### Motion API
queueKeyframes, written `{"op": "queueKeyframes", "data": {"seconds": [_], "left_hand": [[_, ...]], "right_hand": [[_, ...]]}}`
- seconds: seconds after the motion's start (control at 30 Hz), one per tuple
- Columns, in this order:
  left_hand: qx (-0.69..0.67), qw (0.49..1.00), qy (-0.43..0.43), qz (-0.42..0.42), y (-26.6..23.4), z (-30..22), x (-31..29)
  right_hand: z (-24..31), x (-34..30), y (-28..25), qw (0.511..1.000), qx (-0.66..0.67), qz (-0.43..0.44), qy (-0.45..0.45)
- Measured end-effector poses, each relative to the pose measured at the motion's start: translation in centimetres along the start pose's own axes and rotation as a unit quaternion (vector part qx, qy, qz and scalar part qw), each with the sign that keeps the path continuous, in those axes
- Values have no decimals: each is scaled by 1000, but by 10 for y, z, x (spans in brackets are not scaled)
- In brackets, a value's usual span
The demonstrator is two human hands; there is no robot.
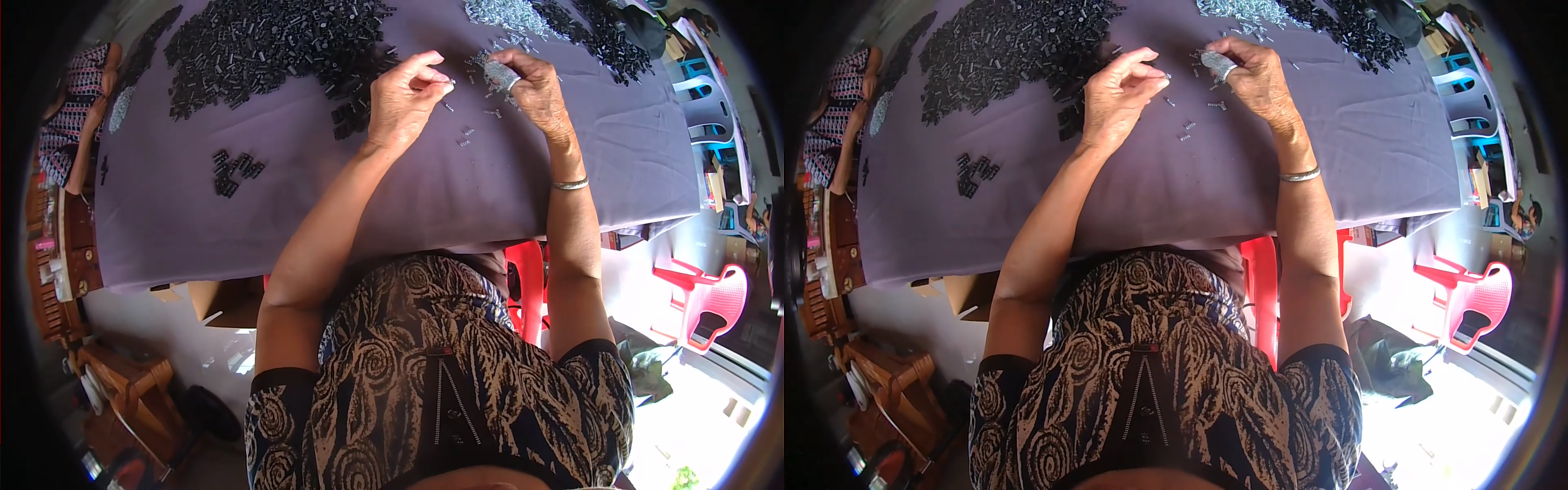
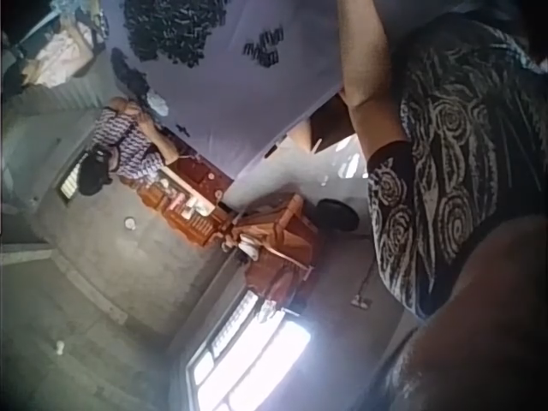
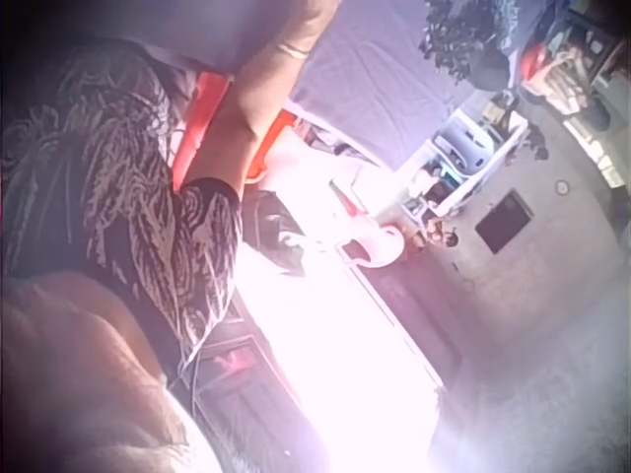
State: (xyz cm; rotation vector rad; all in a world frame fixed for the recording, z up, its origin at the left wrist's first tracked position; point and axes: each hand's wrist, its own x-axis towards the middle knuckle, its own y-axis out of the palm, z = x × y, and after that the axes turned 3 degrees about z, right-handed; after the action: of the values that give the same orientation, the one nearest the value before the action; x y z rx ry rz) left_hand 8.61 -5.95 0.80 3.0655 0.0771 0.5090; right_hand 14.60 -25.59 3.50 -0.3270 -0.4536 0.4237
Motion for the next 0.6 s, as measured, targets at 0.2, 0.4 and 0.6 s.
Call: {"op": "queueKeyframes", "data": {"seconds": [0.2,0.4,0.6], "left_hand": [[123,992,40,-7,5,5,3],[95,995,-2,6,2,3,3],[63,998,25,-14,4,1,3]], "right_hand": [[-5,0,-5,996,-89,14,17],[-6,2,-5,991,-124,-38,22],[-15,1,-4,998,-52,-24,13]]}}
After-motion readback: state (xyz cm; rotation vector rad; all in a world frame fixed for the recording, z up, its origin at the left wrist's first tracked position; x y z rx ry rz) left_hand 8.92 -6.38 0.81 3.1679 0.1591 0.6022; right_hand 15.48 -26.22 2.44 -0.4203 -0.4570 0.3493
